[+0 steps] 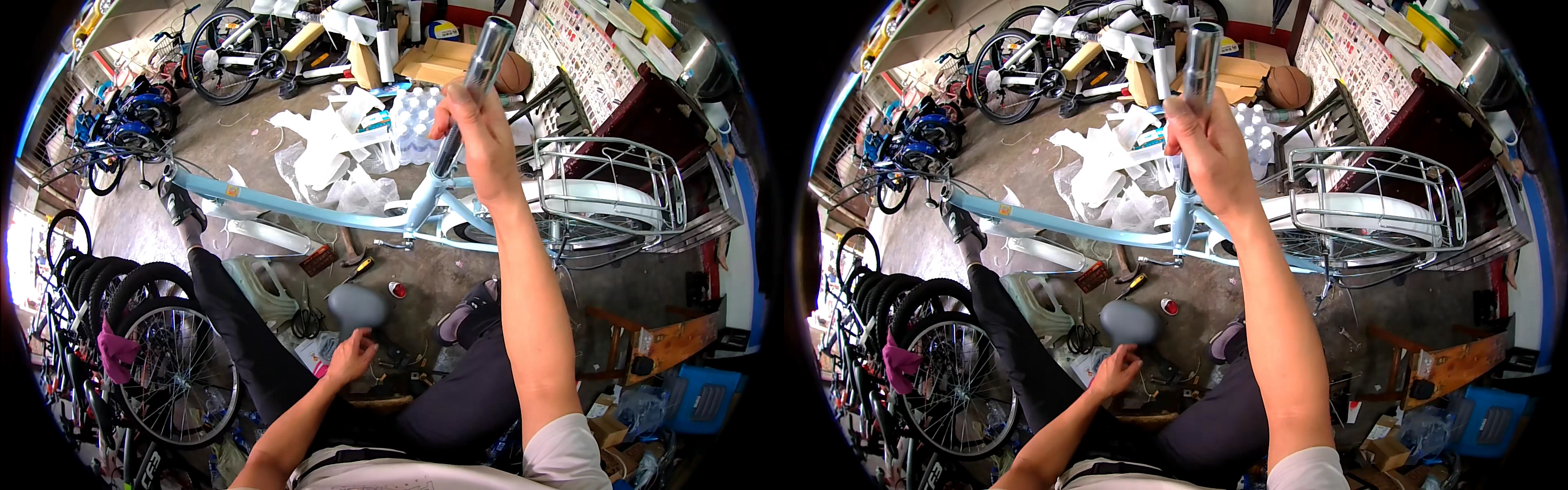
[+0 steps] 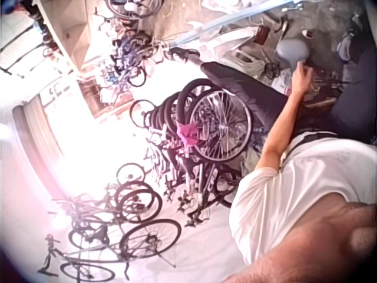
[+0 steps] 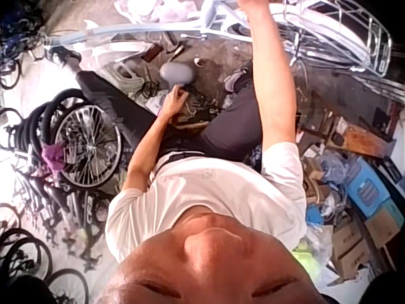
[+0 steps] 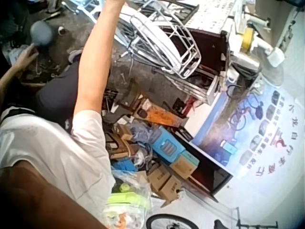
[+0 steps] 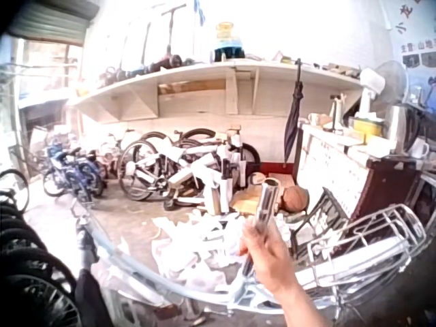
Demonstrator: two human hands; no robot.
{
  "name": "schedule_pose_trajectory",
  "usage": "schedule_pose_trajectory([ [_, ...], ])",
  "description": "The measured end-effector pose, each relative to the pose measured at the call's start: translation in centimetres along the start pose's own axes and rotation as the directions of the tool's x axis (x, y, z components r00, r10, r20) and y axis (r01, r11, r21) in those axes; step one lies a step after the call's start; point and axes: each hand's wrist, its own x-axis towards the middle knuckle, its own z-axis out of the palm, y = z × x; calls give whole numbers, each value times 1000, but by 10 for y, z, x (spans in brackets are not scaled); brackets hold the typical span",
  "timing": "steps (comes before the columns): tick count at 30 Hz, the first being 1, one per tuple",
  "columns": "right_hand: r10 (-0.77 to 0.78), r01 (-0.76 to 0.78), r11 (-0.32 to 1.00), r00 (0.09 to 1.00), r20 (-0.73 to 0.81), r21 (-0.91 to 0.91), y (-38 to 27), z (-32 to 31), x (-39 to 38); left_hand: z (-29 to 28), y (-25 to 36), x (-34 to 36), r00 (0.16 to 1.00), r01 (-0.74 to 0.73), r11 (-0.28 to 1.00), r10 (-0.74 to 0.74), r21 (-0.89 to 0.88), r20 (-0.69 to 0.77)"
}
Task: The person attaches a bicycle seat to the frame. They use a wrench to adjust the bolt on the seat post clamp, then place the saddle onto the post and press down by hand to secure it.
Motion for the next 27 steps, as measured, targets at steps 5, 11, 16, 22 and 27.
schedule_pose_trajectory([
  [5,-13,13,1000,1000,9,7,8,-6,-5,-36,69,45,989,-102,992,93,-70,-116],
  [11,-37,52,957,998,60,-284,-24,-27,-6,-83,156,71,947,-291,947,264,-139,-181],
  [16,-190,193,951,981,38,-243,-8,-32,-4,-104,197,76,912,-384,899,333,-213,-240],
  [22,-157,155,863,987,36,-480,-11,-28,-8,-99,206,70,930,-354,909,317,-219,-187],
  [27,-137,118,868,991,-3,-483,-8,-24,-8,-92,214,74,931,-352,931,337,-101,-141],
])
